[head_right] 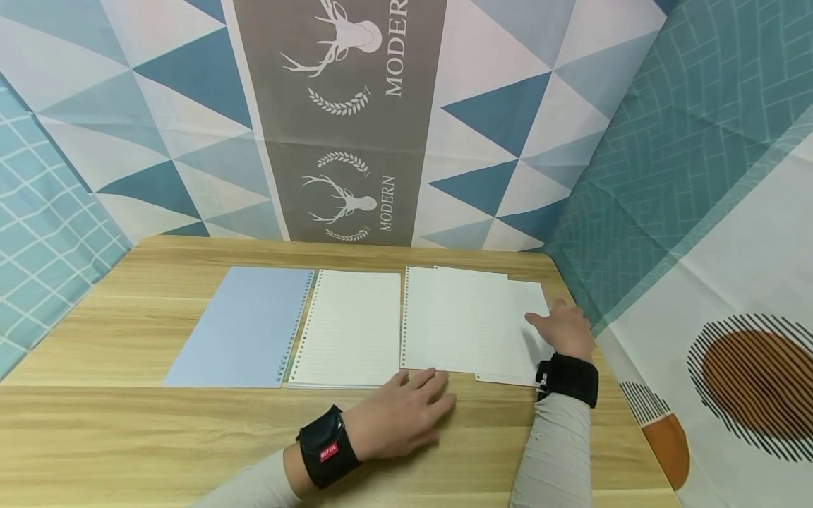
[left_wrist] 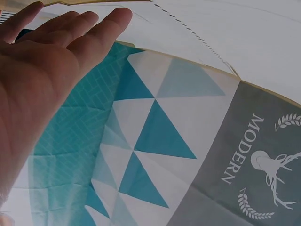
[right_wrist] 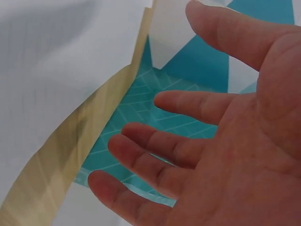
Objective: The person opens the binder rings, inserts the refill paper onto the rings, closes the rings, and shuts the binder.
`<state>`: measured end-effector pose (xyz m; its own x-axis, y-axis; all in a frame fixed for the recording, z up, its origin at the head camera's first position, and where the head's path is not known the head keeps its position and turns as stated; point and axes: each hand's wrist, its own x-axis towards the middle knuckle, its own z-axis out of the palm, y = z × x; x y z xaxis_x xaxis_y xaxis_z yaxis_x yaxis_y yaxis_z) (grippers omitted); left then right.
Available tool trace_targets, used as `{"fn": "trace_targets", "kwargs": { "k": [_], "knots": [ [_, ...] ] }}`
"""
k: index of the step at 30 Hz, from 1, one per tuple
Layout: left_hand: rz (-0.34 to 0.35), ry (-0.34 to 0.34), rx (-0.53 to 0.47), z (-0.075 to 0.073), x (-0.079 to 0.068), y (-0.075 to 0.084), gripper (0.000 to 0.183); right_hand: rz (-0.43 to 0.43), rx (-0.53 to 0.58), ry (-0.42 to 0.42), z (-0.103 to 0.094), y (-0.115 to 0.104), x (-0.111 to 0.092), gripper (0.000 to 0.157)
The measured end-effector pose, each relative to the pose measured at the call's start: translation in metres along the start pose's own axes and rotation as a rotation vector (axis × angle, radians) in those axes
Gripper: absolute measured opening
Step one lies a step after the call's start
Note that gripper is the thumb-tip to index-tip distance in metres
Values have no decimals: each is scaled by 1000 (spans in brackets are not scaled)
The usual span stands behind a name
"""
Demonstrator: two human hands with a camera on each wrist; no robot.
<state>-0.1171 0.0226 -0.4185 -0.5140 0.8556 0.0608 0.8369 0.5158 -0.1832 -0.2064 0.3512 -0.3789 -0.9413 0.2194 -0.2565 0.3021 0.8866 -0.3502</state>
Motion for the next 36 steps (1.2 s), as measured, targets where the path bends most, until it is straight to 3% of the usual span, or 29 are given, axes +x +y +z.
{"fn": "trace_targets", "kwargs": {
  "k": [11, 24, 36],
  "knots": [
    [1, -15, 24, 8, -3, 4, 49, 80, -55, -7, 13, 6, 5, 95],
    [3, 1, 18, 13, 2, 4, 50, 92, -100, 91, 27, 18, 16, 85],
    [-7, -2, 32, 14, 1, 4, 49, 137, -37, 29, 27, 21, 20, 98]
  ]
}}
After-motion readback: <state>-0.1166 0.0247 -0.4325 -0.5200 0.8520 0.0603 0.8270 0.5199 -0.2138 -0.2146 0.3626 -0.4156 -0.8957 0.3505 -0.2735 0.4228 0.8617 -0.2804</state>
